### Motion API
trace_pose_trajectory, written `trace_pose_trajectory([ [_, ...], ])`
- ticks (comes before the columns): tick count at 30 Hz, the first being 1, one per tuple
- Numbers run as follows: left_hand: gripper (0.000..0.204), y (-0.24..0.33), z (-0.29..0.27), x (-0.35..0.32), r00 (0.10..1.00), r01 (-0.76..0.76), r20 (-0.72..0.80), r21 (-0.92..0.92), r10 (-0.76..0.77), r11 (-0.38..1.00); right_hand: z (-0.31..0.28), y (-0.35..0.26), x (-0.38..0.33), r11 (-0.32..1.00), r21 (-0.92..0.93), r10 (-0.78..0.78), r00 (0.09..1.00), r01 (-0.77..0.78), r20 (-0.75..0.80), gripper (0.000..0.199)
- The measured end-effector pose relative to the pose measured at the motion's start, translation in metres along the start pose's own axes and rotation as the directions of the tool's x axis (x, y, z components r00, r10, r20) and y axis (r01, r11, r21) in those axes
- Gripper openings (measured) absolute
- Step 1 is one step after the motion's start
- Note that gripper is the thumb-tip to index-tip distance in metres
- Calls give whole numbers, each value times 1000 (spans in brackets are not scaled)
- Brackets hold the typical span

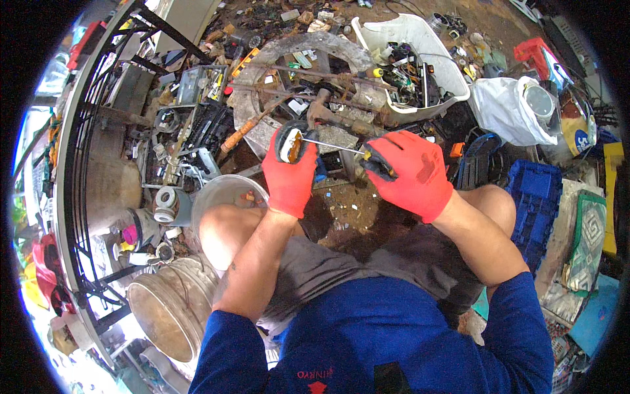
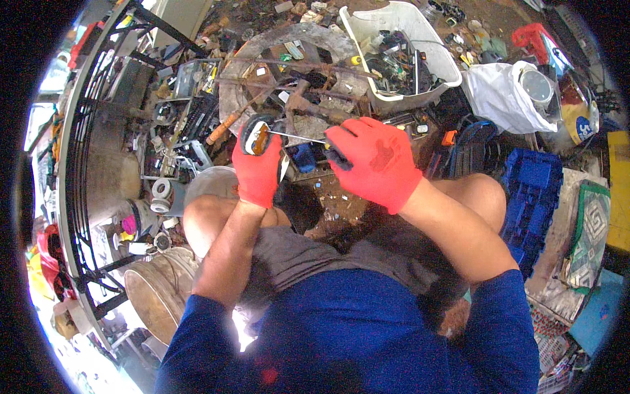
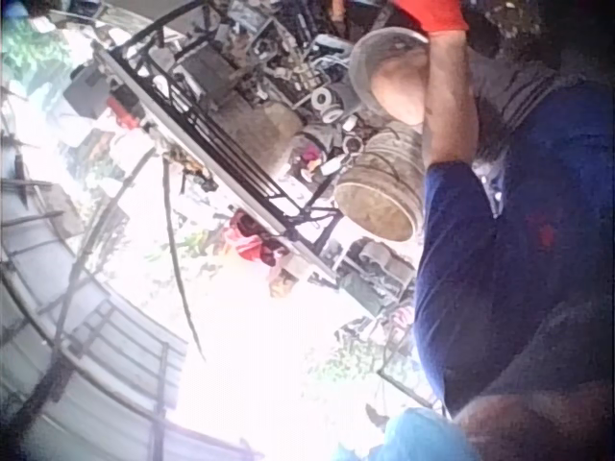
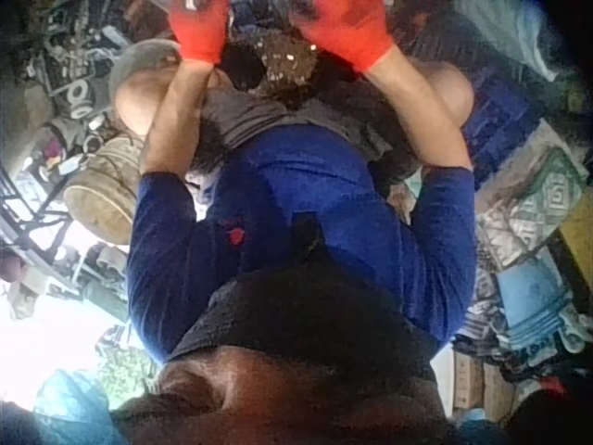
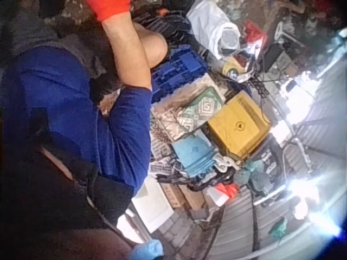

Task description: The person sits on the ground in a cluttered workshop and uses a screwdriver to remove screws from a small electronic device. They carefully pry open the casing and separate the internal components, placing the removed parts into a nearby white bin.

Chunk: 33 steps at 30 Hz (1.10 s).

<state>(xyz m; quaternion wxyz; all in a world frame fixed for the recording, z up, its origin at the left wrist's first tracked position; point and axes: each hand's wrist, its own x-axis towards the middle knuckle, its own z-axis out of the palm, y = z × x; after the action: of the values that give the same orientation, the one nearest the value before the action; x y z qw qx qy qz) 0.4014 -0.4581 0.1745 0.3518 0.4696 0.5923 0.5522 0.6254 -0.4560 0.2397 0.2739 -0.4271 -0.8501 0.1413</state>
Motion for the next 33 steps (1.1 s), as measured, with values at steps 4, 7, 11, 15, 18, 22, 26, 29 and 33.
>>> trace_pose_trajectory([
  [4,36,5,4,1,1000,-3,-25,-55,2,998,-5,14,5,849,466,171,963,-251,207,40],
  [7,41,11,-4,8,991,126,-25,-106,-129,986,-17,13,12,665,689,117,951,-288,285,36],
  [11,42,13,1,5,988,109,-94,-158,-124,981,-22,4,6,267,787,264,828,-556,495,34],
  [15,42,-2,-3,3,999,7,-51,-44,-9,999,-19,6,1,73,674,297,661,-735,689,29],
  [18,41,2,1,-2,997,51,-53,-46,-53,998,-18,7,-2,-66,660,270,624,-748,733,22],
  [22,40,10,4,-3,998,33,-50,-71,-37,997,-10,7,-5,26,719,288,694,-695,660,16],
  [26,39,10,3,-4,997,-26,-72,-40,23,999,-15,2,-2,-12,720,298,685,-694,665,14],
  [29,37,16,4,-6,989,-125,-76,18,126,992,-22,13,1,-113,627,259,587,-770,767,19],
  [33,34,13,2,-6,995,-80,-65,31,82,996,-18,16,0,294,613,333,679,-734,654,29],
])
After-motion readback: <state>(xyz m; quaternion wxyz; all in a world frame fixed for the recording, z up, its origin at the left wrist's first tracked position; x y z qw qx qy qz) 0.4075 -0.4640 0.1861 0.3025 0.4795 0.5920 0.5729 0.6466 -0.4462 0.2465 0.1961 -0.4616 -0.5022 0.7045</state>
